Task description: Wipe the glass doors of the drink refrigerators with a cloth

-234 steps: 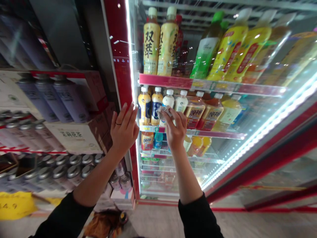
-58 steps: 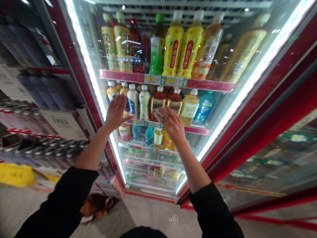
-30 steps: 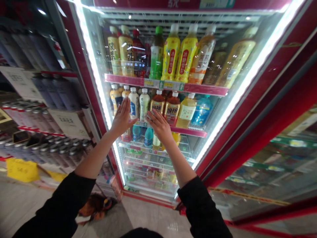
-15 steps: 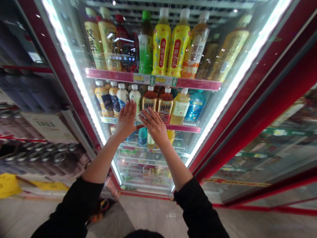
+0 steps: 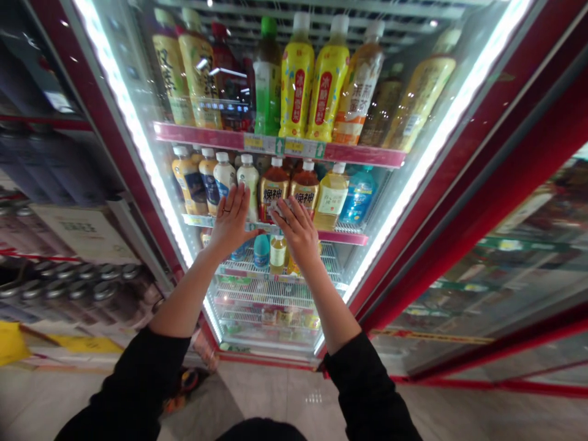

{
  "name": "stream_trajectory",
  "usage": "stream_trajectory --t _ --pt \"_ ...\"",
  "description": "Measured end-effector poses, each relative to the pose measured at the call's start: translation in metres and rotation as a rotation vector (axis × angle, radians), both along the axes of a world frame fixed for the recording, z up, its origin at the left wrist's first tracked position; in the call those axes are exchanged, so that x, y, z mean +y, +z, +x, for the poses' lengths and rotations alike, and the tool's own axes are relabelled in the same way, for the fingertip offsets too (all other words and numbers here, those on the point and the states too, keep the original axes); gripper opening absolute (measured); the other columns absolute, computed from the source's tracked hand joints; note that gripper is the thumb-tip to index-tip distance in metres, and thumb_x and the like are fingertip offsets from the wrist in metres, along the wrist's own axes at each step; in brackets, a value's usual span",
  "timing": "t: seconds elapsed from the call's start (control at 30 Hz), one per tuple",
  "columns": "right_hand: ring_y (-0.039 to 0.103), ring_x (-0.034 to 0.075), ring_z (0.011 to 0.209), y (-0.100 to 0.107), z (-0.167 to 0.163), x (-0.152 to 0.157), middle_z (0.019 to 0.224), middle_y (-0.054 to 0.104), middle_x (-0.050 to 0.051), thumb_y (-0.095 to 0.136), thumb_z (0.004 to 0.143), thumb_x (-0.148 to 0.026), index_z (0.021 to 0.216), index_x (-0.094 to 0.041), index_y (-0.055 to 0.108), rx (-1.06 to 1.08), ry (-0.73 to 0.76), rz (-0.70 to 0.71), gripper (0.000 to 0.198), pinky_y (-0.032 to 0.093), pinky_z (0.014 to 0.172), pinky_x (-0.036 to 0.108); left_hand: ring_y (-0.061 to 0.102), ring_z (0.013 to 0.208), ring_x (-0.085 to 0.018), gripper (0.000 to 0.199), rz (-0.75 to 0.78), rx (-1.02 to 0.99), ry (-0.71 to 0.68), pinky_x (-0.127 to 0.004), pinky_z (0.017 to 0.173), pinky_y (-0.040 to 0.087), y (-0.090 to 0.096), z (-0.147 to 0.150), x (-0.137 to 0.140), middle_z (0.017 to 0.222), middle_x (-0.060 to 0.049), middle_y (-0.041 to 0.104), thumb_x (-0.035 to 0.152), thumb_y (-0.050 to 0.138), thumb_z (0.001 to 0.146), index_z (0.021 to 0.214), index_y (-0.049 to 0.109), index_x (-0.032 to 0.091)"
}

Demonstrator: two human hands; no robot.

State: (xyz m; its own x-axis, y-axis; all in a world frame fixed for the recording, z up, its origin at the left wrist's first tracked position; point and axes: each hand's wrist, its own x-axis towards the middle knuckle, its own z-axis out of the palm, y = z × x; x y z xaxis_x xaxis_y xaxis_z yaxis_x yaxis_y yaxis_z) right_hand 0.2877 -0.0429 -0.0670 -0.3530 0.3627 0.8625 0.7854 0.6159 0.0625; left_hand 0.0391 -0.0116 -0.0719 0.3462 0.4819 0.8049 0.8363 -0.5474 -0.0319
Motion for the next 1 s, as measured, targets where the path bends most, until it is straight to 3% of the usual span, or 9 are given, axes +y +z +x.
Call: stream_trajectory --t 0.17,0.3,0.4,0.5,0.63,0.77,0.87,1.0 --pt "0.046 0.032 0.164 -0.010 0.029 -0.003 0.165 0.062 -0.008 0.054 0.110 -0.005 0.162 -0.049 0.055 0.067 -0.021 0.060 0.069 0.046 0.136 0.061 0.013 0.175 -0.039 0.134 -0.052 0.000 0.023 -0.057 0.144 0.017 0.003 0.002 -0.004 0.188 -0.018 0.012 0.062 0.081 0.094 0.179 -0.015 0.025" --pt "0.040 0.033 0.167 -0.002 0.011 0.007 0.165 0.063 -0.008 0.052 0.111 -0.008 0.161 -0.048 0.057 0.160 -0.076 0.094 0.064 0.045 0.136 0.063 0.011 0.175 -0.038 0.137 -0.081 -0.001 0.043 -0.057 0.144 0.015 0.005 0.003 -0.005 0.188 -0.018 0.010 0.055 0.086 0.093 0.179 -0.016 0.026" --pt "0.040 0.031 0.167 -0.003 0.004 0.004 0.165 0.063 -0.007 0.052 0.112 -0.007 0.162 -0.046 0.056 0.085 -0.040 0.054 0.064 0.045 0.138 0.060 0.010 0.175 -0.037 0.137 -0.071 0.007 0.058 -0.057 0.144 0.015 0.006 0.004 -0.009 0.188 -0.018 0.010 0.050 0.087 0.094 0.178 -0.018 0.026" --pt "0.044 0.029 0.165 -0.014 0.025 -0.006 0.167 0.061 -0.008 0.054 0.110 -0.005 0.163 -0.049 0.054 -0.016 -0.006 -0.012 0.068 0.046 0.137 0.058 0.009 0.175 -0.037 0.133 -0.050 -0.002 0.067 -0.056 0.144 0.018 0.008 0.009 -0.020 0.188 -0.019 0.009 0.046 0.083 0.097 0.178 -0.019 0.022" --pt "0.050 0.033 0.162 -0.019 0.054 -0.005 0.159 0.068 -0.007 0.054 0.111 -0.008 0.157 -0.047 0.062 0.136 -0.099 0.065 0.060 0.050 0.133 0.065 0.008 0.175 -0.036 0.127 -0.029 0.042 0.042 -0.052 0.144 0.021 0.016 0.029 -0.040 0.188 -0.021 0.005 0.036 0.079 0.101 0.177 -0.022 0.017" --pt "0.040 0.034 0.166 -0.007 0.041 0.006 0.164 0.064 -0.006 0.049 0.113 -0.011 0.161 -0.047 0.057 0.260 -0.091 0.073 0.061 0.048 0.134 0.065 0.010 0.175 -0.033 0.131 -0.013 0.125 -0.010 -0.049 0.144 0.022 0.028 0.059 -0.041 0.188 -0.021 0.007 0.029 0.079 0.099 0.174 -0.028 0.015" --pt "0.040 0.032 0.167 -0.011 0.034 0.002 0.165 0.062 -0.007 0.051 0.112 -0.010 0.165 -0.048 0.051 0.185 -0.067 0.028 0.065 0.045 0.137 0.062 0.008 0.175 -0.032 0.131 -0.010 0.128 -0.016 -0.048 0.144 0.021 0.031 0.078 -0.032 0.188 -0.019 0.003 0.028 0.077 0.099 0.173 -0.030 0.016" --pt "0.049 0.029 0.162 -0.034 0.063 -0.014 0.163 0.065 -0.005 0.055 0.111 -0.008 0.160 -0.045 0.060 0.045 -0.055 0.047 0.061 0.050 0.135 0.056 0.009 0.175 -0.035 0.136 -0.004 0.120 0.004 -0.052 0.145 0.016 0.028 0.088 -0.023 0.188 -0.020 0.006 0.037 0.082 0.097 0.173 -0.028 0.016"
